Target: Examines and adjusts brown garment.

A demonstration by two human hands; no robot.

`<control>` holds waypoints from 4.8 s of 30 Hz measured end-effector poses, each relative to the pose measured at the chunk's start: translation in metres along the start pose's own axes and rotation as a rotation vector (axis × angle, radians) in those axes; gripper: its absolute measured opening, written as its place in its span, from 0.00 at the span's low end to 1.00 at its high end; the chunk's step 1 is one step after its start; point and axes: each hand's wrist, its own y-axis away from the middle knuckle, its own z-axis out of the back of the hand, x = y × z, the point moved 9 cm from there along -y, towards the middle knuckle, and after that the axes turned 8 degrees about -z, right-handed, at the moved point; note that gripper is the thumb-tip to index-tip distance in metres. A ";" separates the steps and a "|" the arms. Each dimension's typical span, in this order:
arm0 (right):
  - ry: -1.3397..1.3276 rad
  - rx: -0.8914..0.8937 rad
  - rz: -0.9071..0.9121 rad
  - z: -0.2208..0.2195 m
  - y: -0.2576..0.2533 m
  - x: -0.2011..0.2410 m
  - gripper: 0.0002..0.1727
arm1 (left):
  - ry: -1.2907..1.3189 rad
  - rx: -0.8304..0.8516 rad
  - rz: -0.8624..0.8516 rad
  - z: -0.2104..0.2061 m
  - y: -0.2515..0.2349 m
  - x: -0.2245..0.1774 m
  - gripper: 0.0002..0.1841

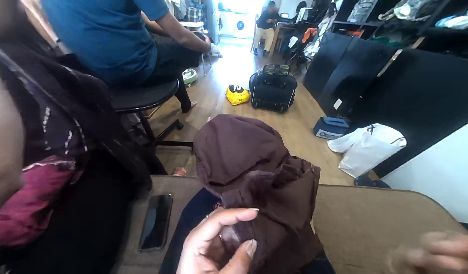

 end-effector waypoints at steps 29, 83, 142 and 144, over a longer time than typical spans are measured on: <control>-0.088 0.257 -0.075 -0.114 0.033 -0.035 0.06 | 0.048 -0.070 -0.002 -0.001 0.007 0.003 0.20; -0.151 0.245 -0.079 -0.120 0.037 -0.041 0.07 | 0.020 0.004 -0.065 -0.005 0.008 -0.002 0.17; -0.226 0.192 -0.071 -0.119 0.037 -0.047 0.08 | 0.098 0.025 0.056 -0.011 0.012 0.016 0.07; -0.265 0.197 -0.094 -0.120 0.037 -0.049 0.08 | 0.166 0.013 0.090 -0.013 0.012 0.018 0.08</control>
